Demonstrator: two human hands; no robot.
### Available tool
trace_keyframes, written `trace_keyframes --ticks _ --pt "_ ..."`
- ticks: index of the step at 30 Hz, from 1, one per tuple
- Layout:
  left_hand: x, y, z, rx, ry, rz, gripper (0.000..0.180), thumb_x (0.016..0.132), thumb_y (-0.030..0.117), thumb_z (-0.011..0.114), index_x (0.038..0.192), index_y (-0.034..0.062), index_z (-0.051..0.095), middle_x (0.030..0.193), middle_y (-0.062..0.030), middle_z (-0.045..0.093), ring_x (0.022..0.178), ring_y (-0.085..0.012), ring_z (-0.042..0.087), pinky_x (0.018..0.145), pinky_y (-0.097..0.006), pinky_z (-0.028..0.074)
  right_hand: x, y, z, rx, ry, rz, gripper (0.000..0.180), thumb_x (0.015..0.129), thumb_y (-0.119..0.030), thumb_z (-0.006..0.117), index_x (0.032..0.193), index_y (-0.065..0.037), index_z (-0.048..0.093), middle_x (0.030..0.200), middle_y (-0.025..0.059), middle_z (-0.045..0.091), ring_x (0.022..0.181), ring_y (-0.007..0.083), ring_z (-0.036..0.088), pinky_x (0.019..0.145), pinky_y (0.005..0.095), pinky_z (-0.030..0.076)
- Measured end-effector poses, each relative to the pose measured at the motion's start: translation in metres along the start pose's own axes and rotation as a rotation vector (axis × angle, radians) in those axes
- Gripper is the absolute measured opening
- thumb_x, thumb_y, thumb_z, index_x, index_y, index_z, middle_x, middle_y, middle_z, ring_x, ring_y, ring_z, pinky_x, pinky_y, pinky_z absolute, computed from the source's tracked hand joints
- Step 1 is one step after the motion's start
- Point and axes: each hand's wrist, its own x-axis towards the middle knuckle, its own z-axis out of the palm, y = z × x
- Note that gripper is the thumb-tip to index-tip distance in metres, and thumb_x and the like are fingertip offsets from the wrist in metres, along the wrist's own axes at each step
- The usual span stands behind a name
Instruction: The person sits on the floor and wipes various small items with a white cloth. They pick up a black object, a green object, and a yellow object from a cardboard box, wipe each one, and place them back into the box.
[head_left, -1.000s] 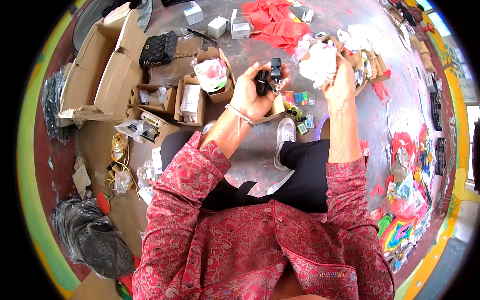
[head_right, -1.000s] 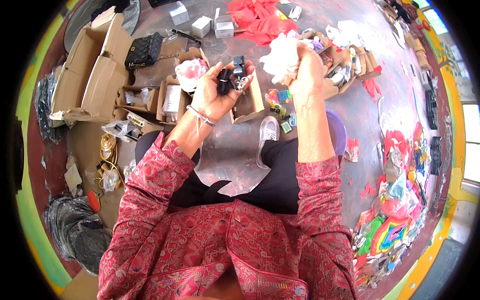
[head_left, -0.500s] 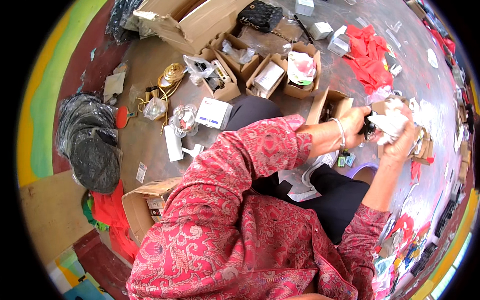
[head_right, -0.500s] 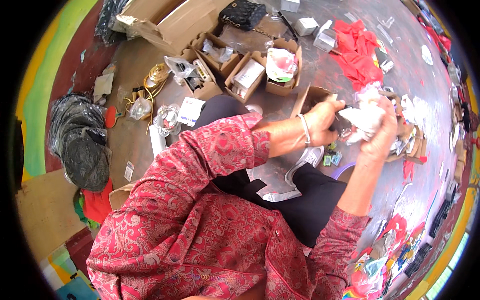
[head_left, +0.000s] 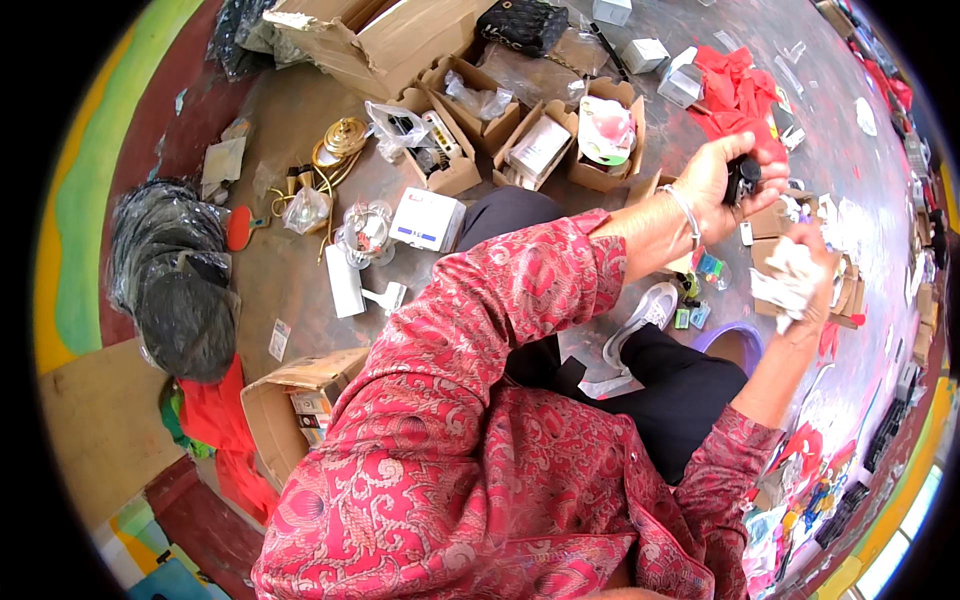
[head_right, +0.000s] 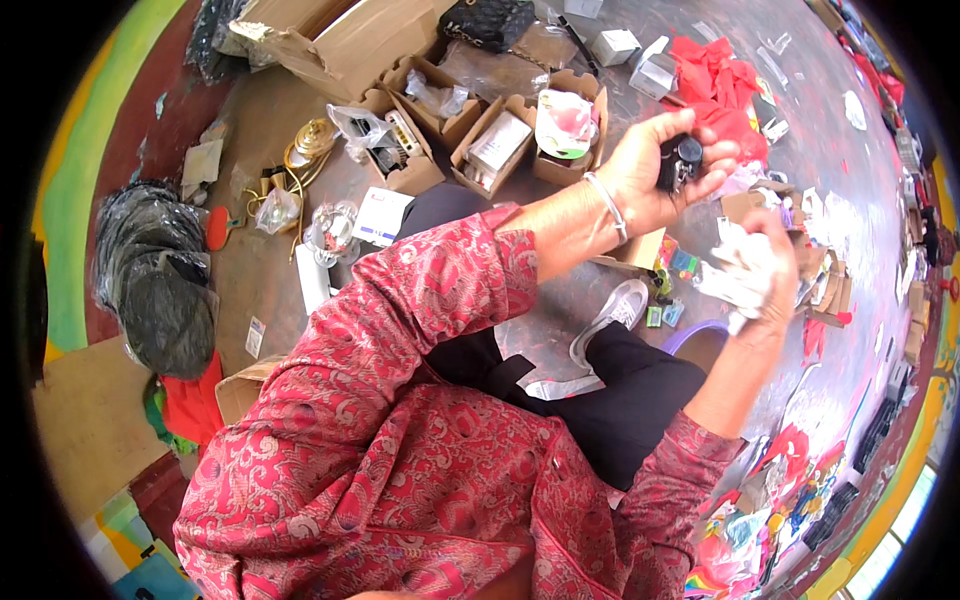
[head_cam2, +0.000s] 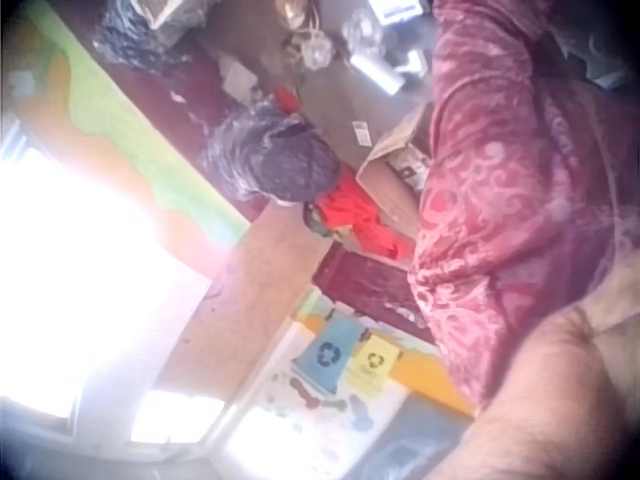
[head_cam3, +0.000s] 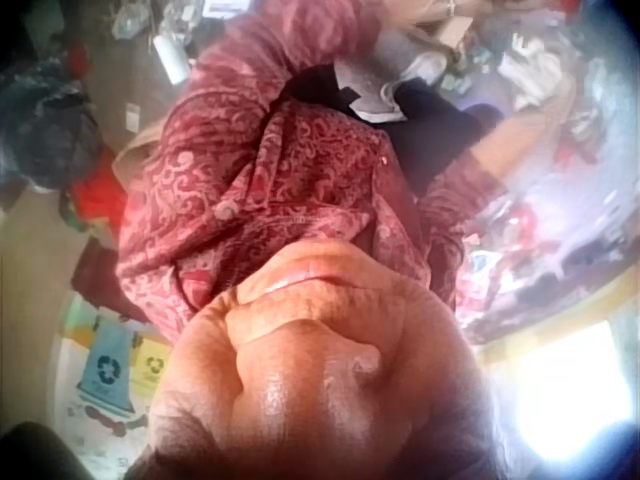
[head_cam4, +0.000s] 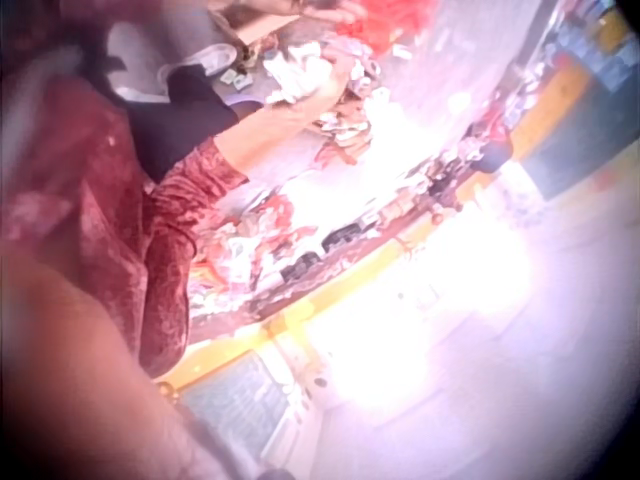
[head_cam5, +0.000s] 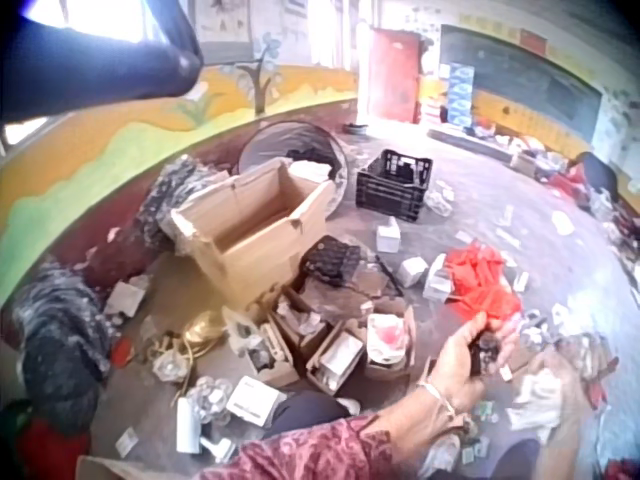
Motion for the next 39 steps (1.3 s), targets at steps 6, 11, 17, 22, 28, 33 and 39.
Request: trace_keyframes --ticks 6,11,17,22,28,33,39 --pt "0.003 -0.013 0.001 0.42 0.062 -0.005 0.028 0.085 0.028 0.04 0.081 0.0098 0.062 0.069 -0.0025 0.059 0.054 -0.0143 0.05 0.049 -0.03 0.041 0.002 0.007 0.028 -0.047 -0.075 0.018 0.03 0.082 -0.032 0.057 0.092 -0.004 0.058 0.075 0.0003 0.058 0.064 0.0077 0.055 0.057 0.02 0.044" --pt "0.001 -0.021 -0.006 0.539 -0.04 -0.156 0.03 0.09 0.028 0.041 0.107 0.0085 0.057 0.092 -0.0072 0.06 0.081 -0.017 0.057 0.076 -0.034 0.047 0.016 0.019 0.018 -0.417 -0.157 -0.265 0.025 0.081 -0.021 0.061 0.093 0.0 0.06 0.08 0.0034 0.06 0.074 0.0084 0.057 0.065 0.0236 0.046" --pt "0.02 -0.022 -0.015 0.617 -0.05 -0.172 0.045 0.089 0.03 0.038 0.123 0.0004 0.044 0.114 -0.012 0.053 0.105 -0.0253 0.05 0.095 -0.041 0.035 0.017 0.027 0.0 -0.391 -0.081 -0.252 0.023 0.078 -0.019 0.062 0.093 -0.002 0.059 0.077 0.006 0.062 0.068 0.0114 0.058 0.063 0.0262 0.045" --pt "0.018 -0.021 -0.014 0.722 0.033 -0.14 0.049 0.09 0.041 0.031 0.116 0.0023 0.047 0.112 -0.0123 0.053 0.105 -0.0266 0.048 0.092 -0.043 0.035 0.025 0.034 0.009 -0.822 0.026 -0.389 0.023 0.075 -0.02 0.065 0.082 0.002 0.062 0.071 0.0074 0.062 0.066 0.013 0.056 0.062 0.0263 0.044" --pt "0.019 0.005 -0.002 0.499 0.005 -0.146 0.048 0.087 0.036 0.042 0.12 0.0017 0.036 0.124 -0.0174 0.042 0.113 -0.0285 0.039 0.098 -0.046 0.028 0.03 0.012 -0.028 -0.244 0.131 -0.217 0.021 0.073 -0.02 0.064 0.071 0.0 0.061 0.061 0.0031 0.057 0.054 0.0087 0.053 0.049 0.0249 0.042" --pt "0.026 0.021 -0.01 0.437 0.213 -0.085 0.039 0.088 0.022 0.037 0.119 -0.0011 0.035 0.121 -0.0181 0.043 0.109 -0.027 0.043 0.095 -0.041 0.034 0.041 0.036 -0.067 -0.484 -0.01 -0.101 0.022 0.074 -0.021 0.063 0.075 0.0 0.06 0.058 0.0012 0.052 0.052 0.0056 0.045 0.048 0.0243 0.037" --pt "0.023 0.035 -0.008 0.436 0.18 -0.181 0.029 0.088 0.017 0.039 0.107 -0.0037 0.046 0.109 -0.0161 0.051 0.095 -0.0244 0.052 0.083 -0.035 0.043 0.085 0.109 -0.072 -1.157 -0.148 0.306 0.028 0.066 -0.019 0.063 0.078 0.006 0.061 0.07 0.0208 0.061 0.065 0.0277 0.06 0.059 0.0383 0.046"
